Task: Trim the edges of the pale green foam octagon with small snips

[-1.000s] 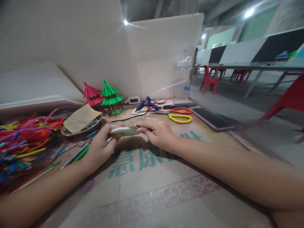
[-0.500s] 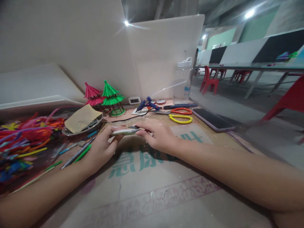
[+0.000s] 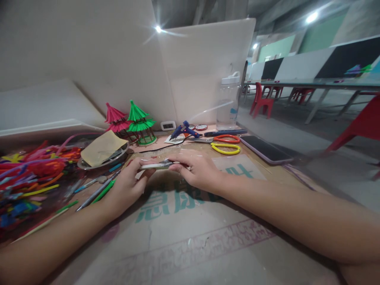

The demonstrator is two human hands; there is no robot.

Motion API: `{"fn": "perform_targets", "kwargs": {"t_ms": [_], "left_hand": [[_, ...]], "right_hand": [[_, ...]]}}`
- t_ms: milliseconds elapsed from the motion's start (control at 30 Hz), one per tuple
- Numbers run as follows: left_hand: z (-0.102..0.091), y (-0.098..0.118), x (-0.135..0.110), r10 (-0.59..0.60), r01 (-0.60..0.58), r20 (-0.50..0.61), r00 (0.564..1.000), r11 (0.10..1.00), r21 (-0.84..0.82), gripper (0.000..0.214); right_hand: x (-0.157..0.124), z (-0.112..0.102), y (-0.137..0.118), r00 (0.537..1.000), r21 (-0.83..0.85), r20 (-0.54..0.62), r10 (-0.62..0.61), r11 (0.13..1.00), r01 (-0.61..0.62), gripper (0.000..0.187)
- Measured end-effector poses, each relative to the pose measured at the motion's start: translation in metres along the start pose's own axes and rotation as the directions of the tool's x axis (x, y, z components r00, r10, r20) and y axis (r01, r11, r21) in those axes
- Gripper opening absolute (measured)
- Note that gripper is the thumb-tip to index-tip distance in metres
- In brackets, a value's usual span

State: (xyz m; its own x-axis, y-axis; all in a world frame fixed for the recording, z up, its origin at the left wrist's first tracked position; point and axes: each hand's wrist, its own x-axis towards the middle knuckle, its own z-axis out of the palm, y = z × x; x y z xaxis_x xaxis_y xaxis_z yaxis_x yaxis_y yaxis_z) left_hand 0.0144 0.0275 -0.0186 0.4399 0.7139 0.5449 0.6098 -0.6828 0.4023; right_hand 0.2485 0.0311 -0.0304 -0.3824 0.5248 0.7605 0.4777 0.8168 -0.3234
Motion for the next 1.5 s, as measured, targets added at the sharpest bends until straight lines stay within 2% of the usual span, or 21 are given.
{"fn": "perform_targets", "kwargs": {"t_ms": [200, 600, 1000, 1267, 1500], "left_hand": [[0.0007, -0.0017, 0.0000, -0.077, 0.077, -0.031, 0.997, 0.997, -0.019, 0.014], [0.0025, -0.0059, -0.0002, -0.038, 0.038, -0.006, 0.999, 0.999, -0.021, 0.019], [0.0004, -0.0030, -0.0002, -0.037, 0.036, 0.018, 0.999, 0.998, 0.054, 0.013], [0.0002, -0.0006, -0.0002, -0.030, 0.030, 0.011, 0.999, 0.999, 0.022, 0.016], [-0.0003, 0.0003, -0.0005, -0.043, 0.043, 0.025, 0.999, 0.999, 0.033, 0.018]], "right_hand": [[-0.0005, -0.0001, 0.0044, 0.999, -0.004, -0.027, 0.025, 1.000, -0.025, 0.026], [-0.0002, -0.0004, 0.0028, 1.000, -0.016, -0.008, -0.014, 1.000, 0.014, 0.027], [-0.0006, -0.0038, 0.0010, 0.995, -0.171, 0.013, -0.094, 0.981, 0.095, 0.027], [0.0003, -0.0041, -0.0004, 0.997, -0.103, 0.060, -0.050, 0.993, 0.056, 0.028], [0.0004, -0.0029, 0.0036, 0.995, -0.062, 0.042, -0.087, 0.994, 0.090, 0.029]]}}
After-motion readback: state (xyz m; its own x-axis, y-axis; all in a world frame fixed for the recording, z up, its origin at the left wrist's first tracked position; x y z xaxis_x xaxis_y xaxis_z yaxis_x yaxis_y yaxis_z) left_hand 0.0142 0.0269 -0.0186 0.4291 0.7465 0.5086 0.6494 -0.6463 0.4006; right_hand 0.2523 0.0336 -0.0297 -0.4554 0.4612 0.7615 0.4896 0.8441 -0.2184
